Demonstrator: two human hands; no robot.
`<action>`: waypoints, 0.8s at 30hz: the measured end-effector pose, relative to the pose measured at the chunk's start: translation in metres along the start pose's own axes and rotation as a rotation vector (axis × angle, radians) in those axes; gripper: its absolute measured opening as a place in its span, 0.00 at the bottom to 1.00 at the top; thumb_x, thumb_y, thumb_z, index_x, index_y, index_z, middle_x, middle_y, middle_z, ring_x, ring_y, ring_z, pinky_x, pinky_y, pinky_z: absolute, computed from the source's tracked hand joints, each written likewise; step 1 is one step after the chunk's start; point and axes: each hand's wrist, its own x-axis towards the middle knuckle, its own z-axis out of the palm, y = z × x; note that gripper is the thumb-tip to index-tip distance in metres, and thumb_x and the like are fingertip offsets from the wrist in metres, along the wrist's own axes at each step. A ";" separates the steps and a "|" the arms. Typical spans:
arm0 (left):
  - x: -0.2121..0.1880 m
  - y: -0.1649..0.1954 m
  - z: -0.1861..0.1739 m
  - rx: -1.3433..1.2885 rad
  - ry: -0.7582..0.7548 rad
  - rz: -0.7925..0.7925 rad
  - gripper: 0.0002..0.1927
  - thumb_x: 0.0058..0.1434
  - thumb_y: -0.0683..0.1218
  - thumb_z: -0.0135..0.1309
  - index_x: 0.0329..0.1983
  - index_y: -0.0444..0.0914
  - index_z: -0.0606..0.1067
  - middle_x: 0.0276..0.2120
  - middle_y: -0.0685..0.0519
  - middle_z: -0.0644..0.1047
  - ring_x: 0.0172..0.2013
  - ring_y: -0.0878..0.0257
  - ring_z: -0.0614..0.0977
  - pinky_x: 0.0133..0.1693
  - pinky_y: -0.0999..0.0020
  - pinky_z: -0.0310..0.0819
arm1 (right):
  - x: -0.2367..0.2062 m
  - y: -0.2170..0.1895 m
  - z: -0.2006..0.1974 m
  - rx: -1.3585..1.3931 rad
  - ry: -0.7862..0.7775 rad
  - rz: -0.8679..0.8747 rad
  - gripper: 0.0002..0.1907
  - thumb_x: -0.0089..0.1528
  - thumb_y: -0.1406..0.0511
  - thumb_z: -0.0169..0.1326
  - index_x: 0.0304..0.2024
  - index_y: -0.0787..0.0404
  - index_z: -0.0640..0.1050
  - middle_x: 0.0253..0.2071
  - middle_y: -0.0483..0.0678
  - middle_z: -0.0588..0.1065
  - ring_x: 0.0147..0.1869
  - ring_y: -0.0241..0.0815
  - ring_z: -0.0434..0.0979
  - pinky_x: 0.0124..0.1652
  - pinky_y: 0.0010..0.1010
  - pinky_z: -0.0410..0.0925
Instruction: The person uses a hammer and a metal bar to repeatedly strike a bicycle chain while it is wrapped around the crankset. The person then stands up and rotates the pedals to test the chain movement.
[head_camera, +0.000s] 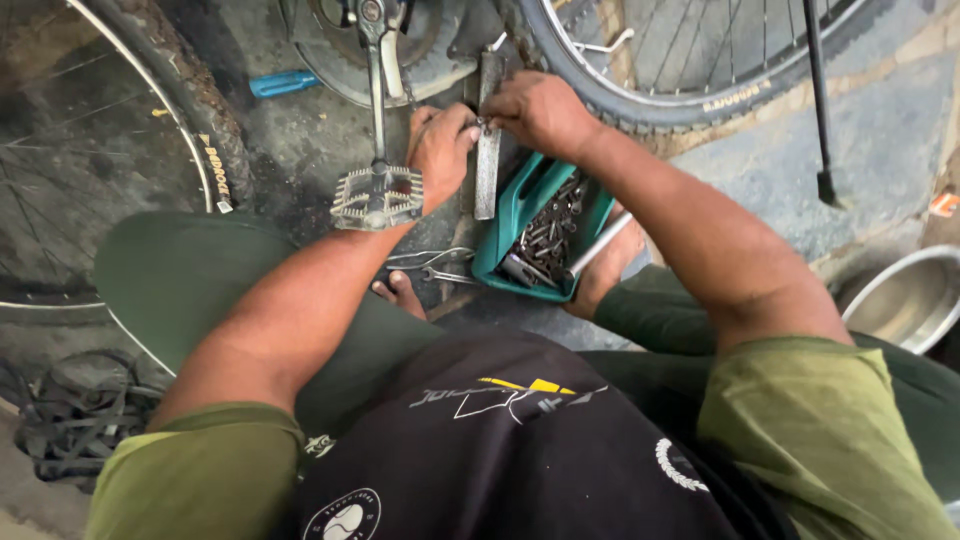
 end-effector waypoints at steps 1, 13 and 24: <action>0.000 0.000 0.001 -0.008 0.010 0.005 0.04 0.66 0.42 0.56 0.40 0.38 0.74 0.33 0.46 0.78 0.39 0.47 0.79 0.53 0.53 0.61 | -0.002 -0.001 0.002 -0.004 0.019 0.024 0.10 0.61 0.65 0.63 0.44 0.59 0.83 0.37 0.50 0.77 0.45 0.56 0.77 0.44 0.44 0.71; 0.002 0.008 -0.002 0.037 -0.019 0.067 0.03 0.70 0.43 0.52 0.43 0.39 0.73 0.36 0.47 0.78 0.42 0.47 0.79 0.56 0.52 0.61 | -0.022 -0.005 0.024 0.115 0.181 0.110 0.11 0.62 0.68 0.63 0.47 0.60 0.83 0.40 0.53 0.78 0.49 0.56 0.78 0.63 0.46 0.68; 0.004 0.003 0.006 0.012 0.004 0.056 0.05 0.70 0.44 0.53 0.45 0.38 0.74 0.36 0.45 0.79 0.44 0.44 0.79 0.57 0.49 0.64 | -0.028 -0.004 0.036 0.199 0.261 0.183 0.11 0.62 0.67 0.64 0.47 0.61 0.82 0.43 0.52 0.80 0.52 0.56 0.80 0.64 0.46 0.68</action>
